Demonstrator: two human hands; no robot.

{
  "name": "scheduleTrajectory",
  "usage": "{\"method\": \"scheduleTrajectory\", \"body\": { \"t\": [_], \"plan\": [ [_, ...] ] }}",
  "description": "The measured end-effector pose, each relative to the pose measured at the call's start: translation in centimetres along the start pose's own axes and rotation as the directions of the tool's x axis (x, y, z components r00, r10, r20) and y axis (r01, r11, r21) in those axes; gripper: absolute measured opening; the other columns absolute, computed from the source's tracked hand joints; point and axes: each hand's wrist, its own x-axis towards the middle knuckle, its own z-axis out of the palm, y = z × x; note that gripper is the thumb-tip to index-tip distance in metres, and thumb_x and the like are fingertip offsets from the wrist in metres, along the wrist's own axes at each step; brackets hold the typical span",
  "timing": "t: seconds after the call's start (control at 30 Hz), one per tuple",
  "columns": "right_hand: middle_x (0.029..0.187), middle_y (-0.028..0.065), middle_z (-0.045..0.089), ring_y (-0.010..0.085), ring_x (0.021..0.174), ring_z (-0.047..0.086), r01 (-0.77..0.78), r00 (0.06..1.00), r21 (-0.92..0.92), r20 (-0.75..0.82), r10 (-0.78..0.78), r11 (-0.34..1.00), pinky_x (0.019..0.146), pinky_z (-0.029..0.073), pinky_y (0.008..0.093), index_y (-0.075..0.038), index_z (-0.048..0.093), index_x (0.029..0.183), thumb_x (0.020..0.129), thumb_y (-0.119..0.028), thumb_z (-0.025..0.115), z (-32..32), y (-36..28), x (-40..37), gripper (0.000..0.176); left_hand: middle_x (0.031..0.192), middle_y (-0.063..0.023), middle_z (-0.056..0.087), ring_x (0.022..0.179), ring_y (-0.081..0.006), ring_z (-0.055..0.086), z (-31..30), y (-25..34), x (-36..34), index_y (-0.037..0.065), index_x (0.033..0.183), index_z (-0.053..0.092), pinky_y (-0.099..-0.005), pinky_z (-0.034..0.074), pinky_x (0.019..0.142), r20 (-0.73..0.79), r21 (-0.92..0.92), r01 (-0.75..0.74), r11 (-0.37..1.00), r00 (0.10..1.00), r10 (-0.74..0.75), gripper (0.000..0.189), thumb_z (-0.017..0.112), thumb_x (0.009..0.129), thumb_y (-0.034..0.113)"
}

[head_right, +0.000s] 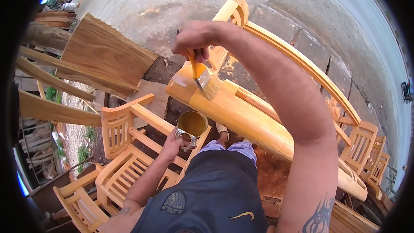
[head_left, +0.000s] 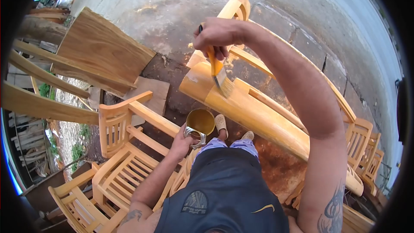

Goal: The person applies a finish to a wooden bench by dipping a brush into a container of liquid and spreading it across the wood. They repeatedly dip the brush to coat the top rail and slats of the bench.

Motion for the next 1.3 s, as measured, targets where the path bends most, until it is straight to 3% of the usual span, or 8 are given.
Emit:
{"method": "scheduleTrajectory", "body": {
  "t": [0.13, 0.23, 0.4, 0.57, 0.73, 1.0, 1.27, 1.3],
  "plan": [
    [0.074, 0.0142, 0.072, 0.0175, 0.055, 0.07, 0.137, 0.977, 0.027, -0.17, -0.131, 0.99, 0.05, 0.057, 0.029, 0.001, 0.065, 0.079, 0.08, -0.019, 0.062, -0.4, -2.9, 2.9, 0.02, 0.125, -0.0143, 0.063, 0.108, -0.0242, 0.069, -0.8, -1.1, -0.8, 0.0, 0.151, 0.04, -0.0347, 0.061, 0.089, -0.013, -0.029, -0.01, 1.0, 1.0, 0.01, 0.073, 0.049, 0.079, -0.013],
    [0.077, 0.0127, 0.073, 0.0168, 0.057, 0.07, 0.262, 0.922, 0.109, -0.323, -0.215, 0.959, 0.053, 0.057, 0.0288, -0.001, 0.064, 0.08, 0.082, -0.021, 0.064, -0.9, -3.0, 1.9, 0.02, 0.117, -0.0181, 0.066, 0.098, -0.03, 0.073, -1.0, -2.3, -1.0, -0.002, 0.145, 0.043, -0.0429, 0.066, 0.082, -0.044, -0.028, -0.049, 0.998, 0.998, 0.047, 0.067, 0.045, 0.08, -0.013],
    [0.076, 0.0112, 0.072, 0.0149, 0.065, 0.073, 0.397, 0.849, 0.179, -0.443, -0.286, 0.9, 0.058, 0.059, 0.0296, 0.001, 0.066, 0.078, 0.082, -0.018, 0.067, 2.1, 0.1, -2.0, 0.019, 0.116, -0.0182, 0.068, 0.095, -0.0303, 0.074, -0.8, -3.0, -1.0, -0.001, 0.144, 0.043, -0.0413, 0.066, 0.08, -0.043, -0.028, -0.051, 0.998, 0.998, 0.049, 0.065, 0.048, 0.08, -0.012],
    [0.073, 0.0079, 0.067, 0.0152, 0.068, 0.064, 0.42, 0.807, 0.003, -0.46, -0.371, 0.908, 0.063, 0.051, 0.0326, 0.001, 0.063, 0.078, 0.076, -0.009, 0.066, 5.9, 5.0, -13.0, 0.01, 0.129, -0.0156, 0.06, 0.112, -0.0254, 0.068, 0.4, -2.7, -1.2, 0.0, 0.155, 0.035, -0.035, 0.061, 0.091, -0.018, -0.054, 0.0, 0.999, 1.0, -0.001, 0.075, 0.045, 0.081, -0.012],
    [0.071, 0.0083, 0.065, 0.0185, 0.069, 0.067, 0.426, 0.766, -0.1, -0.49, -0.417, 0.899, 0.064, 0.051, 0.0311, -0.001, 0.061, 0.075, 0.071, -0.002, 0.061, 8.0, 9.5, -24.8, 0.004, 0.128, -0.017, 0.062, 0.11, -0.027, 0.069, 2.3, -4.1, -1.1, -0.002, 0.154, 0.035, -0.0361, 0.061, 0.092, -0.032, 0.024, -0.101, 0.995, 0.994, 0.101, 0.076, 0.049, 0.079, -0.01],
    [0.061, 0.0058, 0.06, 0.0173, 0.056, 0.062, 0.002, 0.93, -0.233, -0.357, -0.088, 0.972, 0.055, 0.048, 0.0306, -0.003, 0.056, 0.065, 0.06, -0.002, 0.06, 7.2, 11.4, -39.4, 0.007, 0.132, -0.0211, 0.058, 0.11, -0.0308, 0.069, 6.4, -6.1, -3.4, -0.001, 0.157, 0.029, -0.0397, 0.063, 0.088, -0.021, -0.029, -0.086, 0.996, 0.996, 0.085, 0.076, 0.044, 0.084, -0.012],
    [0.06, 0.0093, 0.06, 0.0185, 0.056, 0.057, 0.029, 0.995, -0.391, -0.081, -0.066, 0.92, 0.055, 0.047, 0.0367, 0.001, 0.061, 0.071, 0.077, -0.011, 0.069, 7.9, 2.7, -21.4, 0.016, 0.128, -0.0178, 0.062, 0.113, -0.0253, 0.068, 6.5, -14.1, -3.9, -0.001, 0.155, 0.035, -0.0353, 0.057, 0.095, -0.093, -0.075, -0.136, 0.988, 0.987, 0.129, 0.074, 0.049, 0.083, -0.009],
    [0.062, 0.0039, 0.061, 0.0122, 0.055, 0.057, 0.051, 0.993, -0.424, -0.077, -0.092, 0.904, 0.051, 0.046, 0.0303, -0.001, 0.059, 0.071, 0.08, -0.005, 0.064, 8.1, 1.1, -18.4, 0.011, 0.126, -0.016, 0.063, 0.115, -0.0223, 0.066, 7.0, -12.9, -5.3, -0.002, 0.154, 0.037, -0.033, 0.053, 0.1, -0.087, -0.127, -0.096, 0.987, 0.993, 0.085, 0.075, 0.051, 0.081, -0.007]
  ]
}}
